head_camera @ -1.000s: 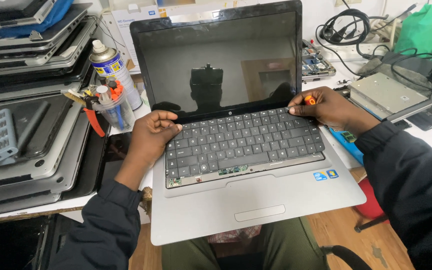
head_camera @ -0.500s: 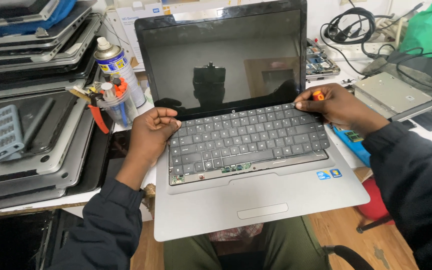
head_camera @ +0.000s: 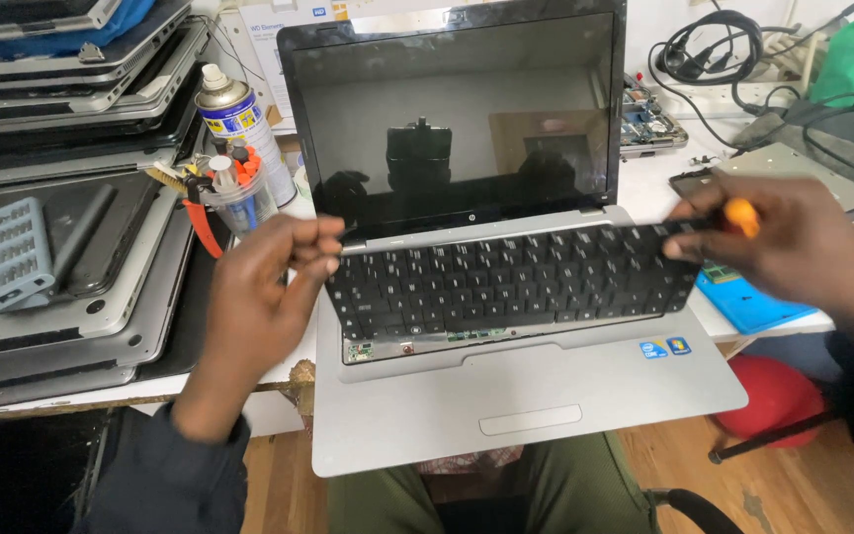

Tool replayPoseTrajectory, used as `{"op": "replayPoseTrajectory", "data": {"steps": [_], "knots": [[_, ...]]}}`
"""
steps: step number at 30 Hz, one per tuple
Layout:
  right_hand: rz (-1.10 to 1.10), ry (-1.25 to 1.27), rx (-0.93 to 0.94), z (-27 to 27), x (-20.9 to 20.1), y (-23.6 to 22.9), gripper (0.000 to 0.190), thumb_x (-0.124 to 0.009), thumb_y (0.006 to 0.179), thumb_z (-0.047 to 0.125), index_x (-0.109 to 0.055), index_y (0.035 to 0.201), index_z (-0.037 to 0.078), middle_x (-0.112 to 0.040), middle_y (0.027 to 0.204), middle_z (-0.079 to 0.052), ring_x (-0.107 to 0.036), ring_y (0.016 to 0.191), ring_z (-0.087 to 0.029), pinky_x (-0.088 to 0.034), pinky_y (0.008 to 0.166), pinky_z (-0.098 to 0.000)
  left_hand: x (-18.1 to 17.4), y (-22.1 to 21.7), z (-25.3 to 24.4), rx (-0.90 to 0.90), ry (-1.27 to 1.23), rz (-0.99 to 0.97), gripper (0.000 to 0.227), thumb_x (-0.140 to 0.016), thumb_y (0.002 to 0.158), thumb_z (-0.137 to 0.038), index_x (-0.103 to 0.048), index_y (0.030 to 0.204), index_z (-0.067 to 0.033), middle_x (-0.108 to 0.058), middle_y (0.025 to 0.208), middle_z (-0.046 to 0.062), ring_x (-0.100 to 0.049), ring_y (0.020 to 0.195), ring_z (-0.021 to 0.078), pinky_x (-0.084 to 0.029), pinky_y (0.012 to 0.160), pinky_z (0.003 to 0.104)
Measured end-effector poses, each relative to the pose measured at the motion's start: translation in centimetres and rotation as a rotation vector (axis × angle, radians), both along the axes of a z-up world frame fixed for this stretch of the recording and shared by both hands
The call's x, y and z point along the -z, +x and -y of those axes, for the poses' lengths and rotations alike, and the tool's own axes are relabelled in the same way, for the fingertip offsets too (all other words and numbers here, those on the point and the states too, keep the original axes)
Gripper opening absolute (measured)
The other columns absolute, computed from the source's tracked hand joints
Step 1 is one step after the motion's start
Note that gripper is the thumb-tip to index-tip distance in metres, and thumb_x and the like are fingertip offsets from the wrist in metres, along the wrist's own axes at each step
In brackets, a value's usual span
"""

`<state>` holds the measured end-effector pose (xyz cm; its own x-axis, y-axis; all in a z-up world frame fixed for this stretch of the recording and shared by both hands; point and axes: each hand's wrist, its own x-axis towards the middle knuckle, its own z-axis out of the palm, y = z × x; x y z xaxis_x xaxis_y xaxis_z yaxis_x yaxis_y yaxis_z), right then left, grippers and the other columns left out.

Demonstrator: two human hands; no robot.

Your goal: The person uses a screwdriver to remove screws from the bottom of a laptop, then flips it over to remove the keyboard cover. They continue to unscrew components inside the laptop chassis.

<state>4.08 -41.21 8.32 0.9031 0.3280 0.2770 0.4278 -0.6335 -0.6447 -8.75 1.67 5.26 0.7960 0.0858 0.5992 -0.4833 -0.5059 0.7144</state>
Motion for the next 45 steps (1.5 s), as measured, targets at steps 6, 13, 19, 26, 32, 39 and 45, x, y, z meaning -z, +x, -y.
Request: {"op": "replayPoseTrajectory", "data": {"steps": [6,13,19,26,32,39,45], "knots": [[0.498,-0.009,-0.325,3.0,4.1,-5.1,0.009,-0.074,0.082,0.014,-0.068,0.085,0.008,-0.071,0.081,-0.003,-0.068,0.073,-0.015,-0.053,0.075,-0.0265,0.9,-6.5,1.5,-0.003,0.483,0.311,0.033,-0.049,0.095,0.012,-0.066,0.120,0.0016,-0.066,0.102,0.016,-0.067,0.083,0.0266,-0.050,0.069,0.031],[-0.035,-0.063,-0.018,10.3,14.6,-3.1,0.033,-0.063,0.085,0.023,-0.070,0.114,0.010,-0.068,0.127,0.000,-0.064,0.122,-0.015,-0.047,0.105,-0.0321,2.0,-9.7,5.3,-0.141,0.477,0.368,0.019,-0.053,0.096,-0.002,-0.071,0.097,0.0002,-0.067,0.090,0.015,-0.070,0.077,0.0257,-0.062,0.082,0.037],[0.406,-0.112,-0.237,5.8,9.0,-8.6,0.013,-0.068,0.082,0.025,-0.076,0.086,0.015,-0.082,0.096,-0.004,-0.083,0.091,-0.016,-0.067,0.077,-0.0282,2.4,-9.5,5.0,-0.193,0.428,0.265,0.010,-0.066,0.088,-0.004,-0.076,0.089,-0.0075,-0.070,0.086,0.007,-0.071,0.075,0.0186,-0.057,0.083,0.034],[0.301,-0.106,-0.221,4.8,8.1,-10.5,0.012,-0.074,0.078,0.022,-0.081,0.084,0.014,-0.080,0.097,-0.006,-0.081,0.086,-0.019,-0.060,0.071,-0.0340,-1.3,-2.6,7.6,0.096,0.006,-0.204,0.041,-0.063,0.101,-0.026,-0.042,0.068,-0.0137,-0.046,0.064,-0.003,-0.044,0.061,0.0072,-0.040,0.055,0.025],[0.347,0.093,-0.257,3.8,8.9,-11.8,0.011,-0.072,0.080,0.020,-0.080,0.081,0.012,-0.082,0.102,-0.007,-0.084,0.093,-0.013,-0.062,0.086,-0.0229,-2.2,6.6,13.7,0.146,-0.626,-0.934,0.019,-0.062,0.100,-0.026,-0.060,0.103,-0.0071,-0.047,0.080,0.006,-0.048,0.066,0.0163,-0.063,0.083,0.043],[0.329,0.182,-0.188,3.8,10.5,-11.9,0.010,-0.075,0.078,0.019,-0.078,0.075,0.010,-0.079,0.098,-0.007,-0.080,0.088,-0.013,-0.061,0.080,-0.0243,0.4,8.4,14.0,0.008,-0.703,-0.960,0.032,-0.064,0.096,-0.032,-0.063,0.119,-0.0094,-0.051,0.081,0.006,-0.054,0.075,0.0171,-0.059,0.081,0.040],[0.262,0.179,-0.052,2.9,10.2,-12.5,0.014,-0.074,0.077,0.018,-0.079,0.068,0.009,-0.081,0.098,-0.007,-0.080,0.087,-0.013,-0.058,0.078,-0.0250,0.3,8.3,13.9,0.008,-0.769,-0.930,0.038,-0.064,0.094,-0.036,-0.062,0.121,-0.0090,-0.051,0.081,0.002,-0.053,0.072,0.0153,-0.058,0.086,0.042]]}}
